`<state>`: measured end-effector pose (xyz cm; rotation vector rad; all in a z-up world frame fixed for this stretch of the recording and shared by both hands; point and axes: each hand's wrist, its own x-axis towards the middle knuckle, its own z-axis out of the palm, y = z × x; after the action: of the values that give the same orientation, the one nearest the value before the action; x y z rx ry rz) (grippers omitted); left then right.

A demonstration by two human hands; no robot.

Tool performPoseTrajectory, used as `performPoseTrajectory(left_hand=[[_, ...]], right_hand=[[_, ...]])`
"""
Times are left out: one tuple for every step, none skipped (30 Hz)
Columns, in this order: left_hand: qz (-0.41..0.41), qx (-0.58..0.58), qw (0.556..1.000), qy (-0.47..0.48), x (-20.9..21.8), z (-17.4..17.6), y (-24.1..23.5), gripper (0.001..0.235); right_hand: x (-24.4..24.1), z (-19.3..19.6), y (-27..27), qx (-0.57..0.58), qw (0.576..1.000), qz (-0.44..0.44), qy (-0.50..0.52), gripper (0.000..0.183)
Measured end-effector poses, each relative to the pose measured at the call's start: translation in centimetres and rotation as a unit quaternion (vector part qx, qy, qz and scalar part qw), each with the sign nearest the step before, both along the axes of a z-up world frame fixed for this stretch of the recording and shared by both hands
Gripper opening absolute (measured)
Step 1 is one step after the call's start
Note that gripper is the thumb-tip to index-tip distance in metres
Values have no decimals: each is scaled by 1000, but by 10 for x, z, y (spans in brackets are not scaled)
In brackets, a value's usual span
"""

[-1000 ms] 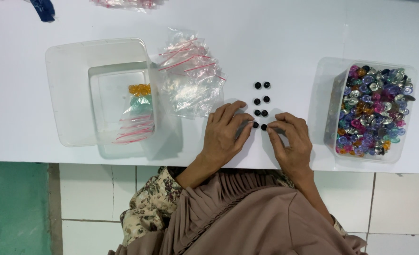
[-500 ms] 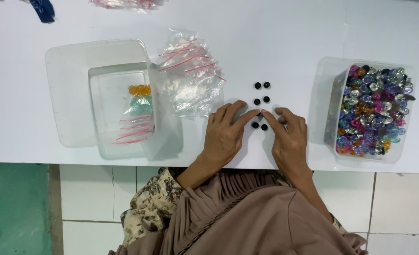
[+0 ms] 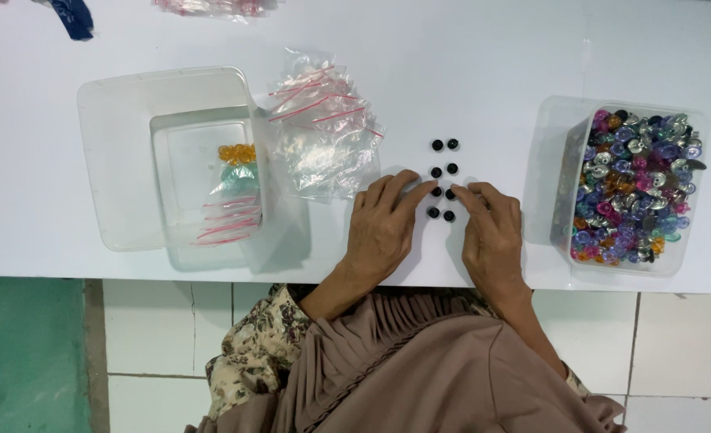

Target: Sort and package small buttons into plastic zip-lock bags

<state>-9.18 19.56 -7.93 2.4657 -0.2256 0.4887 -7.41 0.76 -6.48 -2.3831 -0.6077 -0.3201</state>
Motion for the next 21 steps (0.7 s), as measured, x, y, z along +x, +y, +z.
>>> performPoseTrajectory(left_hand=[[0, 0, 1000, 0, 2, 1, 0, 42], [4, -2, 1000, -5, 3, 1, -1, 41], [8, -5, 1000, -10, 5, 2, -1, 41], [8, -4, 1000, -10, 6, 1, -2, 41], [13, 4, 1000, -17, 6, 0, -3, 39], [19, 12, 999, -23, 7, 0, -4, 37], [20, 12, 999, -24, 8, 1, -4, 37], [21, 17, 999, -25, 9, 2, -4, 35], [23, 23, 999, -26, 9, 3, -4, 33], [23, 23, 999, -25, 10, 3, -5, 33], [23, 25, 999, -25, 11, 3, -5, 33], [21, 26, 999, -24, 12, 3, -6, 33], [20, 25, 999, -24, 12, 3, -6, 33], [19, 25, 999, -23, 13, 3, -6, 35], [18, 25, 999, -23, 14, 3, -7, 37], [17, 25, 999, -23, 14, 4, -7, 37], [17, 28, 999, -23, 13, 5, -6, 37], [17, 30, 999, -24, 14, 6, -6, 37], [17, 30, 999, -25, 15, 6, -6, 37], [16, 34, 999, -25, 14, 6, -6, 37], [16, 38, 999, -24, 13, 6, -6, 37]], right_hand=[[3, 0, 0, 0, 1000, 0, 0, 50], [5, -1, 0, 2, 1000, 0, -2, 51], [7, -1, 0, 3, 1000, 1, -4, 51], [10, 1, 1, 3, 1000, 1, -4, 51], [13, 4, 2, -8, 1000, 3, -11, 52], [16, 6, 4, -20, 1000, 6, -17, 53], [18, 7, 4, -19, 1000, 6, -18, 53], [20, 7, 5, -22, 1000, 10, -19, 54], [21, 8, 5, -25, 999, 13, -20, 56], [22, 5, 5, -25, 999, 13, -20, 56], [22, 2, 4, -38, 999, 10, -28, 56], [22, -1, 3, -53, 998, 6, -36, 56], [22, -1, 3, -53, 998, 5, -36, 56], [22, -2, 3, -62, 997, 5, -39, 58], [22, -2, 3, -71, 997, 4, -42, 60], [22, -2, 3, -71, 997, 4, -42, 60], [21, -2, 4, -74, 996, 3, -45, 60], [22, -1, 4, -77, 996, 2, -49, 59], [23, -2, 4, -76, 996, 1, -50, 59], [22, -3, 3, -69, 996, 1, -49, 60], [22, -4, 3, -61, 997, 0, -47, 60]])
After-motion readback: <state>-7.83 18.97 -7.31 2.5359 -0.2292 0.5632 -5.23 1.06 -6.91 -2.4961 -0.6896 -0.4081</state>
